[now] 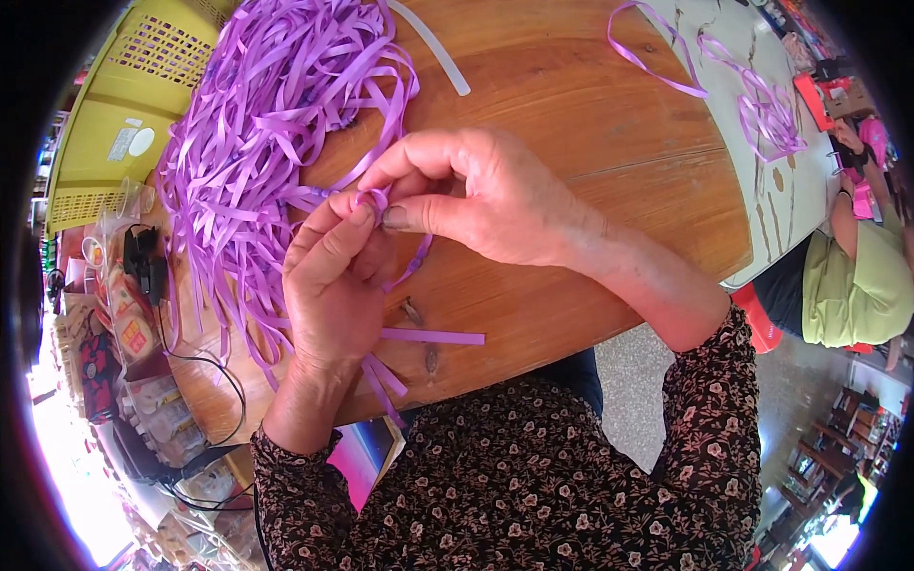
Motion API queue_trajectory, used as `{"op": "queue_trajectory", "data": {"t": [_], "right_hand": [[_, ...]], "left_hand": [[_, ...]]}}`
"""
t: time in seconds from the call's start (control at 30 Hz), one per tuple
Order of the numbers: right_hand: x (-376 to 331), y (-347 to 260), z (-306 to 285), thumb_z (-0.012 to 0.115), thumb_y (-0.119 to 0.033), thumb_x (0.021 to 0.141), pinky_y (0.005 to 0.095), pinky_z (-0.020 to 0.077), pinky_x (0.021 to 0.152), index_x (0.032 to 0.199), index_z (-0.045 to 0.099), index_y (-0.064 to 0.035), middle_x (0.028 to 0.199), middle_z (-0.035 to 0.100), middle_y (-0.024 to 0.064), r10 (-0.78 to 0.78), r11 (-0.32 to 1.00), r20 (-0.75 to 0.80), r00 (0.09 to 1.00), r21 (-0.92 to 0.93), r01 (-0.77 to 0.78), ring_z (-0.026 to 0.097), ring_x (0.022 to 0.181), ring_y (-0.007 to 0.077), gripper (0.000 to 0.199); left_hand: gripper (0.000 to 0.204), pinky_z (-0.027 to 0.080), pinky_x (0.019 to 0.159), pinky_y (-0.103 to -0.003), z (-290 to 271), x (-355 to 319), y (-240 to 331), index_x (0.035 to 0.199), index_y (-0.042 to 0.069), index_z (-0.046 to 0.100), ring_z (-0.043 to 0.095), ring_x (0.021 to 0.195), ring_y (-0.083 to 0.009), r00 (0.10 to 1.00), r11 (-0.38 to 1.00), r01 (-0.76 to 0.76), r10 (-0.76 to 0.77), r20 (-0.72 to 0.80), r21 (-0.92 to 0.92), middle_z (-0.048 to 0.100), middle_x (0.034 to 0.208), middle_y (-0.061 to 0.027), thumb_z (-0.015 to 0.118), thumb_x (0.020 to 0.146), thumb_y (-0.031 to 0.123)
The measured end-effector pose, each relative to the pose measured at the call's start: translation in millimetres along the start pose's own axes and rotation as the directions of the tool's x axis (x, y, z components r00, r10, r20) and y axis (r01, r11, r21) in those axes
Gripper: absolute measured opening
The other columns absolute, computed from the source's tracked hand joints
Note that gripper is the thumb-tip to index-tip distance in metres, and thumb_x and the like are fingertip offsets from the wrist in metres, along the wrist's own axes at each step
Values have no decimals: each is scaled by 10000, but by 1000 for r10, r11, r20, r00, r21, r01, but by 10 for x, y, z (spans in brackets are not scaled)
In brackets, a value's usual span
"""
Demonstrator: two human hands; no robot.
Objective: The person ties knots in purple ribbons by hand, handling them one at a time from a pile on a wooden table. Each knotted ribbon is then set aside on the table surface.
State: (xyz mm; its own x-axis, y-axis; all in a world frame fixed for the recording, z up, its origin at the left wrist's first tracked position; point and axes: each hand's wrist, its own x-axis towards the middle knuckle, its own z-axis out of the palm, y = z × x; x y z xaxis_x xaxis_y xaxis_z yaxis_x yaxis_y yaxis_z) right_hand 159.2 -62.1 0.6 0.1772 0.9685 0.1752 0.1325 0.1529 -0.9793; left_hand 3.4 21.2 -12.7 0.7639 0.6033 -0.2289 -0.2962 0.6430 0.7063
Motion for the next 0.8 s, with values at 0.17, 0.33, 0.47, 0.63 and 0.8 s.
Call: {"op": "queue_trajectory", "data": {"t": [0.17,0.33,0.47,0.63,0.8], "right_hand": [[-19,-7,-2,660,52,760,275,488,650,1035,642,-3,829,614,70,-397,729,107,911,-567,384,578,744,179,282],[-23,61,-7,652,-54,639,328,481,616,1000,655,24,838,611,76,-592,342,255,765,-779,525,562,727,222,369],[14,99,-32,642,-105,652,335,490,623,974,666,23,860,628,87,-654,252,298,696,-781,571,574,729,212,347],[71,124,-107,653,-113,640,331,531,644,926,678,19,855,644,100,-746,98,398,533,-727,680,601,738,220,316],[78,112,-176,664,-124,643,327,536,640,913,678,12,836,636,94,-742,107,428,516,-684,721,601,726,215,302]], "left_hand": [[85,262,484,-177,51,-20,8,955,2,620,358,533,-15,998,989,23,-16,-53,146,528,672,44,610,884,48],[93,316,491,-153,45,-22,-17,957,-11,618,422,558,-3,994,965,-32,58,-92,261,565,703,32,603,904,64],[84,322,487,-154,55,-25,-10,953,-10,624,434,560,-5,993,971,-39,63,-98,235,583,720,21,608,897,50],[67,315,488,-157,33,-32,22,926,-11,640,432,551,-11,997,979,5,12,-80,204,576,694,20,623,877,30],[62,277,474,-167,-23,22,91,914,-6,644,406,534,-13,996,965,84,-82,-19,247,557,668,28,637,864,30]]}}
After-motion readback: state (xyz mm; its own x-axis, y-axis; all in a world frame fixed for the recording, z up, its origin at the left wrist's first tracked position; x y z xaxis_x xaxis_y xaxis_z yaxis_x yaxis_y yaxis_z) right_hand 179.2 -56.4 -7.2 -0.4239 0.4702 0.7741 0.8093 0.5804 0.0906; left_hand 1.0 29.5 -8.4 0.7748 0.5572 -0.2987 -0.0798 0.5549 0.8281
